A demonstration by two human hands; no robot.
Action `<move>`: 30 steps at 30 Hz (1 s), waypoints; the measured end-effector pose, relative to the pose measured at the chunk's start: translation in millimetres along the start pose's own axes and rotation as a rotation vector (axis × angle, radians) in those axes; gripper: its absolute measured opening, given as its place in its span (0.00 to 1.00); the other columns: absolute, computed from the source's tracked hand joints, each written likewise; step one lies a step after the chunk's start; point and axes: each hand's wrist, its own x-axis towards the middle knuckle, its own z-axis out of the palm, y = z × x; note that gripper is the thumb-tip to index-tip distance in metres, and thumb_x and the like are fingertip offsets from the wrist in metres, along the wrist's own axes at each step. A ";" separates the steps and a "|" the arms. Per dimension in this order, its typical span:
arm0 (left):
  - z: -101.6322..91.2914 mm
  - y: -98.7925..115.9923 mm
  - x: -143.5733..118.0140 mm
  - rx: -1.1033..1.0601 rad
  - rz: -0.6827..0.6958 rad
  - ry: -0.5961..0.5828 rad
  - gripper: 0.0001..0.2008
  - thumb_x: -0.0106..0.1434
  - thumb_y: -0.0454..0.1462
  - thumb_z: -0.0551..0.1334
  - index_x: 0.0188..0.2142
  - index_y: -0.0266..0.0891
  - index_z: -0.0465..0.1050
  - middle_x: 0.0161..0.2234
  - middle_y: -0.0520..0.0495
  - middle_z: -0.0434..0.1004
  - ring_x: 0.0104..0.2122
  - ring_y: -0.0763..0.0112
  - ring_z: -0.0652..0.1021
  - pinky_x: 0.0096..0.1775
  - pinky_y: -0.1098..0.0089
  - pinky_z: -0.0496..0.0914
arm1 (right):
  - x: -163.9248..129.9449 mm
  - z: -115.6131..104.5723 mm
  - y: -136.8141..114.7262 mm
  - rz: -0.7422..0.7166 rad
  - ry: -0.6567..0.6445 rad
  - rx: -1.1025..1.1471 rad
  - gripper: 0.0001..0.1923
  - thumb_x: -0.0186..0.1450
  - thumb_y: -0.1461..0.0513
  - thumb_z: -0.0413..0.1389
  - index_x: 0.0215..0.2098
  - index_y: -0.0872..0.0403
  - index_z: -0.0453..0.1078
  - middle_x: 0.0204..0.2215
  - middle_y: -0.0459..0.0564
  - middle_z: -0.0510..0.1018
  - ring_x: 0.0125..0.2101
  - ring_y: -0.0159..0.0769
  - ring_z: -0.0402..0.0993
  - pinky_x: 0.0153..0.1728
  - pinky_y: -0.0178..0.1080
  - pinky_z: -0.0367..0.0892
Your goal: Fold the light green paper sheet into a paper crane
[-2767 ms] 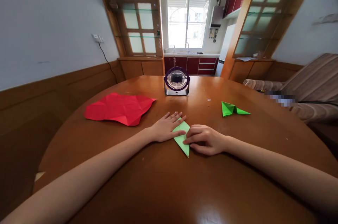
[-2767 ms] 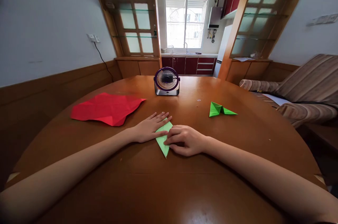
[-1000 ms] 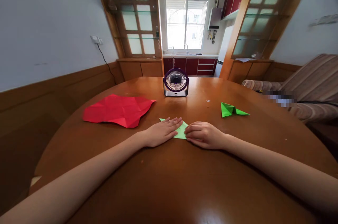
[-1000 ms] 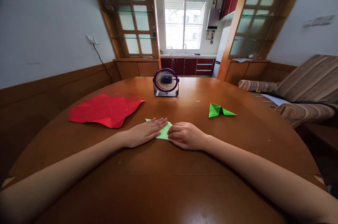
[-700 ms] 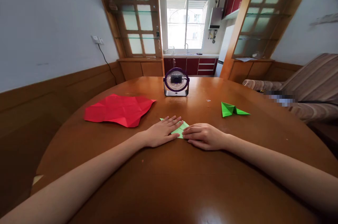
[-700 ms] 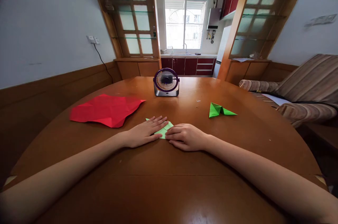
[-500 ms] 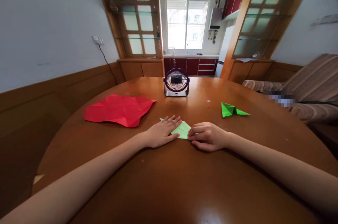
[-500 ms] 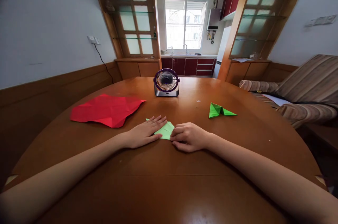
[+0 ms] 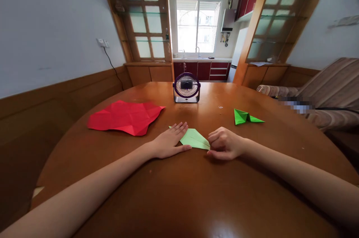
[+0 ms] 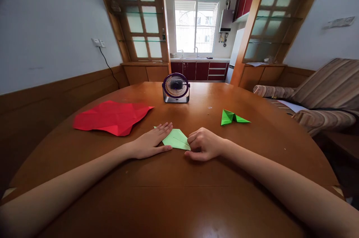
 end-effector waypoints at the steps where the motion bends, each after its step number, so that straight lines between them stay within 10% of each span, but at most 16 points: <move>1: 0.7 -0.5 -0.2 -0.001 -0.001 0.009 0.41 0.65 0.59 0.42 0.68 0.36 0.37 0.68 0.38 0.36 0.67 0.58 0.45 0.64 0.59 0.45 | -0.8 -0.6 0.8 0.022 0.007 0.038 0.25 0.69 0.58 0.47 0.14 0.54 0.57 0.17 0.45 0.62 0.21 0.28 0.59 0.24 0.35 0.54; 13: 4.2 7.4 1.3 -0.042 -0.081 0.045 0.29 0.69 0.55 0.38 0.66 0.52 0.47 0.68 0.47 0.38 0.67 0.58 0.46 0.64 0.53 0.43 | -8.1 -1.2 9.8 0.241 0.203 0.297 0.10 0.67 0.60 0.54 0.40 0.58 0.74 0.35 0.54 0.76 0.35 0.33 0.72 0.38 0.37 0.68; 30: 2.2 15.6 5.7 -0.167 0.054 0.093 0.23 0.71 0.45 0.46 0.63 0.44 0.58 0.66 0.46 0.50 0.65 0.65 0.55 0.64 0.59 0.49 | -14.0 10.4 28.7 0.338 0.166 0.455 0.10 0.63 0.57 0.59 0.36 0.56 0.77 0.37 0.52 0.75 0.38 0.34 0.72 0.44 0.40 0.69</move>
